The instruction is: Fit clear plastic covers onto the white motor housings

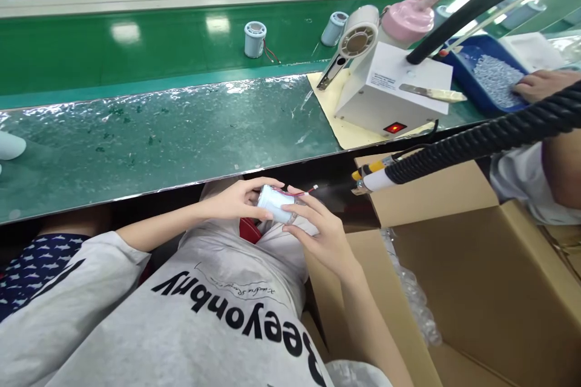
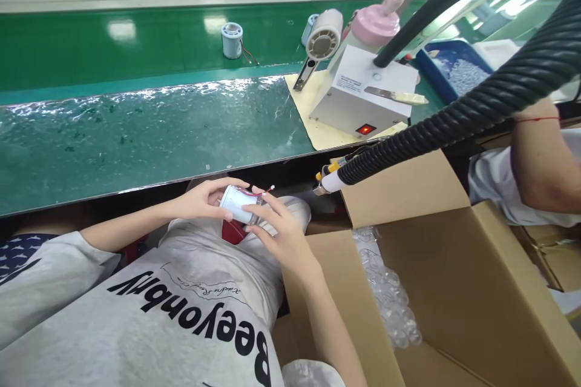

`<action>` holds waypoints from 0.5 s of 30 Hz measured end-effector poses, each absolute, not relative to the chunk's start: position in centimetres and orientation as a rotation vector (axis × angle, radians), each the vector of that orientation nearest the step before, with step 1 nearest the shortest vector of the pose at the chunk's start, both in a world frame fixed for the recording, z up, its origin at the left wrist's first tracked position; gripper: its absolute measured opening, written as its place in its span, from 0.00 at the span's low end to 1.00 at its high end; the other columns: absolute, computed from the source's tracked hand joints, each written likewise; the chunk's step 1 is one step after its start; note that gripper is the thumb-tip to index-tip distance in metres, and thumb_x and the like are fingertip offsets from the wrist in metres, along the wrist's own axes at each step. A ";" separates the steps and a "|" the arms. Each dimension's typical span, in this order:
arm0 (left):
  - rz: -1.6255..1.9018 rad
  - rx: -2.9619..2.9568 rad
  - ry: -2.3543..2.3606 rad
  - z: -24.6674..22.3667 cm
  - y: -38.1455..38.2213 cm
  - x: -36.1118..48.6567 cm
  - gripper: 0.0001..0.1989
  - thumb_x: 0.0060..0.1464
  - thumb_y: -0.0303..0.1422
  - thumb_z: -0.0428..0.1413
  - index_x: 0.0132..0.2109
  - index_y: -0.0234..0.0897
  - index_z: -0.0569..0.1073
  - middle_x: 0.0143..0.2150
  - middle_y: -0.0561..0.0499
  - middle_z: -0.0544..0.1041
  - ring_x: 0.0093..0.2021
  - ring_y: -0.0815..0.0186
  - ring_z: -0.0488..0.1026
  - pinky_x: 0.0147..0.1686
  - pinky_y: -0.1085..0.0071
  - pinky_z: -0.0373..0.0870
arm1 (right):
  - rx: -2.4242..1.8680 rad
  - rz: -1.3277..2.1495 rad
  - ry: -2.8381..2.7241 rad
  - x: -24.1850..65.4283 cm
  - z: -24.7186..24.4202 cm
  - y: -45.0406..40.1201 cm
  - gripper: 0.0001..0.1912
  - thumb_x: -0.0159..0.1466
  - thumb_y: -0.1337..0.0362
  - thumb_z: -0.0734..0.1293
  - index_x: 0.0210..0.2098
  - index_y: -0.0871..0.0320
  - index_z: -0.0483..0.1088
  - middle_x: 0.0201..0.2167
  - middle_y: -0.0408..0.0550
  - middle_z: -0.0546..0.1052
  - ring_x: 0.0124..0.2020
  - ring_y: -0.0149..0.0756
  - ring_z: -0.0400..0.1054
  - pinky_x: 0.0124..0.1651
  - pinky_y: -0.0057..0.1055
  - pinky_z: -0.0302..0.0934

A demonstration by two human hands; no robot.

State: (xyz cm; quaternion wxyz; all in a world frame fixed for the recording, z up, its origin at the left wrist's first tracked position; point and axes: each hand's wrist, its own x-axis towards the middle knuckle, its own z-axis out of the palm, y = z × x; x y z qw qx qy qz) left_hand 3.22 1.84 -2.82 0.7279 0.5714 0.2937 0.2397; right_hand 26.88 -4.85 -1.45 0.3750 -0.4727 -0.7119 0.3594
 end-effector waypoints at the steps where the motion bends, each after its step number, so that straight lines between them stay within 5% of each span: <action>1: 0.509 1.247 0.642 -2.8 1.8 3.1 0.36 0.49 0.38 0.70 0.64 0.39 0.71 0.61 0.39 0.75 0.44 0.63 0.78 0.44 0.66 0.76 | -1.193 0.864 -1.841 26.9 -1.6 -5.1 0.13 0.64 0.61 0.75 0.49 0.47 0.80 0.60 0.50 0.77 0.61 0.49 0.73 0.65 0.49 0.68; 9: 0.490 1.413 0.499 -1.6 1.8 2.4 0.37 0.50 0.35 0.71 0.66 0.47 0.71 0.69 0.40 0.71 0.61 0.53 0.74 0.55 0.61 0.74 | -1.226 0.975 -1.781 26.9 -1.3 -6.0 0.16 0.65 0.57 0.74 0.51 0.51 0.73 0.57 0.55 0.79 0.60 0.52 0.73 0.62 0.51 0.70; 15: 0.516 1.566 0.506 -1.4 1.8 2.3 0.36 0.50 0.36 0.71 0.66 0.48 0.72 0.68 0.42 0.72 0.66 0.51 0.70 0.59 0.57 0.73 | -1.247 1.100 -1.699 26.9 -0.9 -6.3 0.19 0.65 0.55 0.74 0.53 0.52 0.71 0.57 0.56 0.77 0.54 0.48 0.76 0.54 0.43 0.75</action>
